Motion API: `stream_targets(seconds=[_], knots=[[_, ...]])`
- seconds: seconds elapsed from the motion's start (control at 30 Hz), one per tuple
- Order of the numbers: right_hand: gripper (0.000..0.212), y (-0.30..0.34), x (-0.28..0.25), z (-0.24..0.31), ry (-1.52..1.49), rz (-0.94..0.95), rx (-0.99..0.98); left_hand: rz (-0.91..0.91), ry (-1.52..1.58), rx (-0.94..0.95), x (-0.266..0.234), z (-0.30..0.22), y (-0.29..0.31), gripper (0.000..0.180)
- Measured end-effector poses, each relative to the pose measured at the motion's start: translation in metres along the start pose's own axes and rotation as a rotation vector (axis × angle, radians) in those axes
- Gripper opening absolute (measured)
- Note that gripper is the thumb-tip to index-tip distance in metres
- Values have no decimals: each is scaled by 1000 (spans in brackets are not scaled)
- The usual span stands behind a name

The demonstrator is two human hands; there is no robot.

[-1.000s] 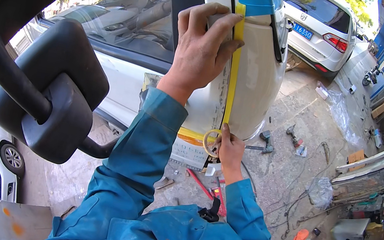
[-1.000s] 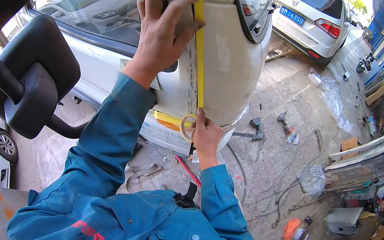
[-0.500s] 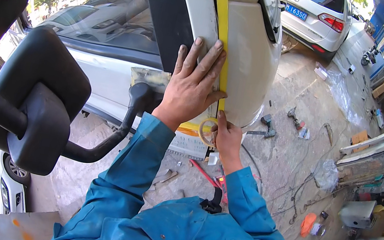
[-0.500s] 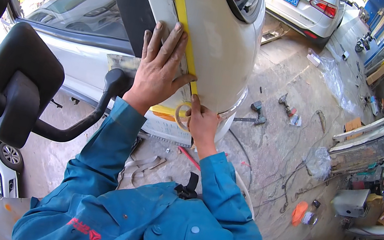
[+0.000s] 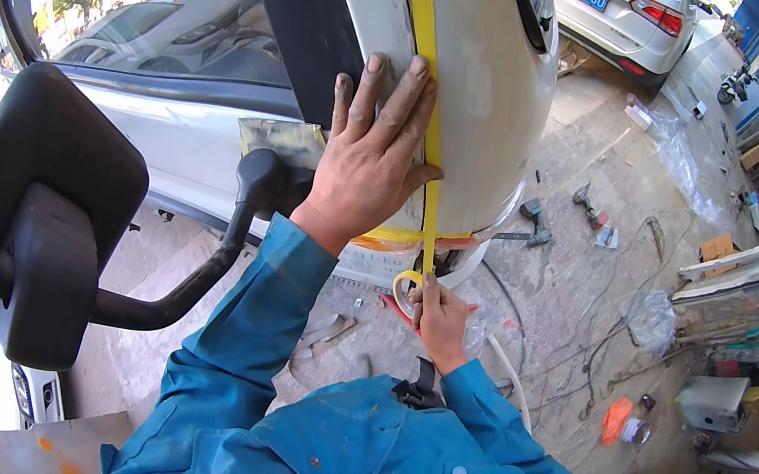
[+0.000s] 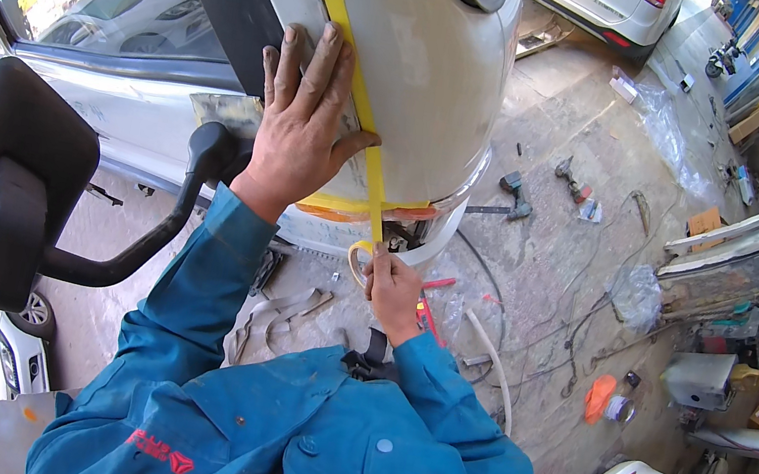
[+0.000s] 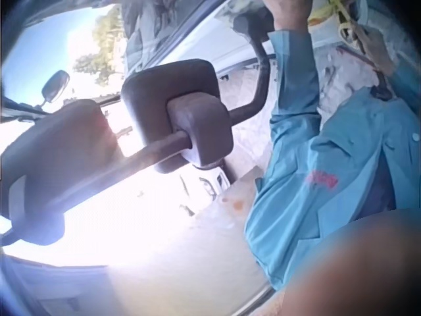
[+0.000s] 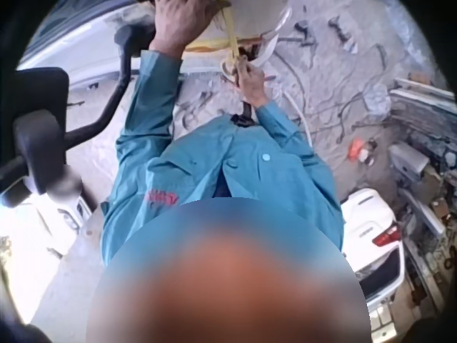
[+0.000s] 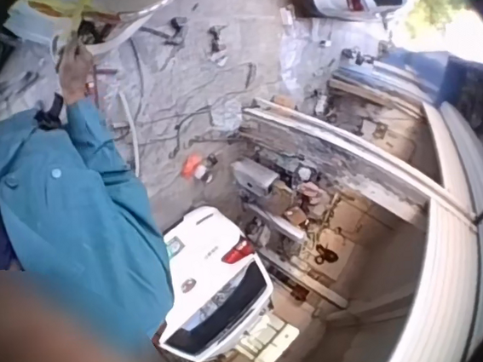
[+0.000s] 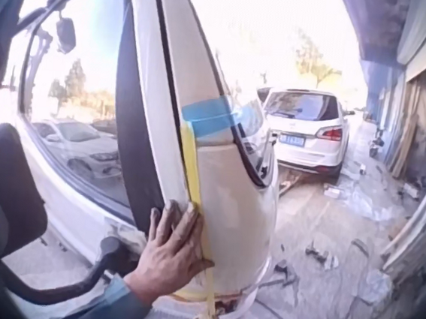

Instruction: The person applies masking tape to a white vehicle panel, then uses a power sander to smooth a detached metal piece on the floor. They mix a yellow substance in a container and apply it to the metal piece with a putty knife, then return to the vehicle to apply the mixture to the taped area.

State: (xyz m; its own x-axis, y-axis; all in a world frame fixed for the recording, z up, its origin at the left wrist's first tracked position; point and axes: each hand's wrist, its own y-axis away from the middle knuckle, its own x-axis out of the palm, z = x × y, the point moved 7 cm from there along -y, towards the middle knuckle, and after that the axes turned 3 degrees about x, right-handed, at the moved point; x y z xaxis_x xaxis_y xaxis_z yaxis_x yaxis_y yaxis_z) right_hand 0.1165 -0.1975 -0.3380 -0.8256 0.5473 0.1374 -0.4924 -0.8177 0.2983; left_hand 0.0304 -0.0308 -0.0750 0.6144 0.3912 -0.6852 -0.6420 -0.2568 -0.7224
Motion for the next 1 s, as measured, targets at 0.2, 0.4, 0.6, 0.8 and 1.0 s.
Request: stream_targets(seconds=[0.2, 0.4, 0.6, 0.8, 1.0], knots=[[71, -51, 9, 0, 157, -93, 44, 15, -22, 0, 4, 2, 1, 117], [76, -71, 11, 4, 272, -131, 63, 0, -5, 10, 2, 1, 1, 118], [78, -75, 12, 5, 321, -135, 87, -11, -19, 22, 3, 3, 3, 120], [79, -78, 7, 1, 333, -145, 89, 97, -28, 16, 24, -8, 17, 123], [75, -79, 15, 6, 309, -109, 58, 199, -215, 98, 93, -28, 95, 99]])
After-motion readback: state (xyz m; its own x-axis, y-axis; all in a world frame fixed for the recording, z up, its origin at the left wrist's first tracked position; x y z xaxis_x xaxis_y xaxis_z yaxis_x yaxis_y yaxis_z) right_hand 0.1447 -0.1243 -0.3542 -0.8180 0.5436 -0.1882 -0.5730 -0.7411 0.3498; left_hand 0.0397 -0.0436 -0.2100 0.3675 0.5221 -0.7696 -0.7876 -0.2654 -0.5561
